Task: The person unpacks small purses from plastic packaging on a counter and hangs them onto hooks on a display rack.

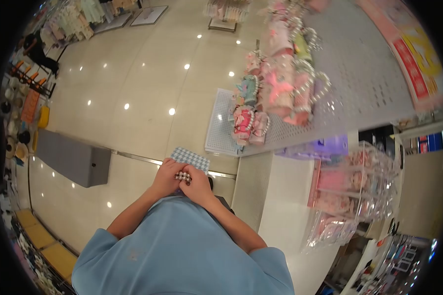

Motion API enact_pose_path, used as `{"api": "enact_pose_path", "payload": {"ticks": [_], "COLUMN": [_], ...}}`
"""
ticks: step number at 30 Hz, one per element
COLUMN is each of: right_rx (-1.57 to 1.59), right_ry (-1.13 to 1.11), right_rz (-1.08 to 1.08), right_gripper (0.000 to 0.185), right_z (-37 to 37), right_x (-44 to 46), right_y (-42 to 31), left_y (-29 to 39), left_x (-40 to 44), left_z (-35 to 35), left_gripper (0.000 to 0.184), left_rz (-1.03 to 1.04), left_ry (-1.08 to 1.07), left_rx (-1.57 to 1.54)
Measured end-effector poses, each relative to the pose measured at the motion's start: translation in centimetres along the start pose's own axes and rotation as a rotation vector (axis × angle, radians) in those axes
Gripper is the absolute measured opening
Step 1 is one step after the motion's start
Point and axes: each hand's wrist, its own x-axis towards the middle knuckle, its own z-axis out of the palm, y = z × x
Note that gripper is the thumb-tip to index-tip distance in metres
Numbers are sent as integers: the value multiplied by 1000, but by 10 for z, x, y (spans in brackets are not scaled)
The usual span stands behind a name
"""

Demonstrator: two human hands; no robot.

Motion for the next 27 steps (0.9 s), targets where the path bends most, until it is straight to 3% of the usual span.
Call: {"api": "enact_pose_path", "payload": {"ticks": [4,7,9,17,25,27], "right_rx": [-32,-139,-42,-130,-78,-243], "right_ry": [-63,-23,-37,77,378,493], "right_rz": [29,-74,-37,-126,22,-99], "right_gripper": [22,23,23,22,25,23], "right_z": [15,32,44,88,59,38], "right_x": [62,121,160,306,382,405], "right_y": [0,-1,-14,-49,-40,-28], "left_y": [-49,-98,-126,-221,-274,-278], "left_x": [20,52,76,171,286,325], "left_z": [-14,-32,-56,-146,-141,-133], "left_gripper": [35,37,37,41,42,41], "left_rz": [-92,-69,-62,-76,-1,41], "left_ry": [74,93,99,135,-18,-46], "left_rx": [-23,-48,-72,-129,-287,-293]}}
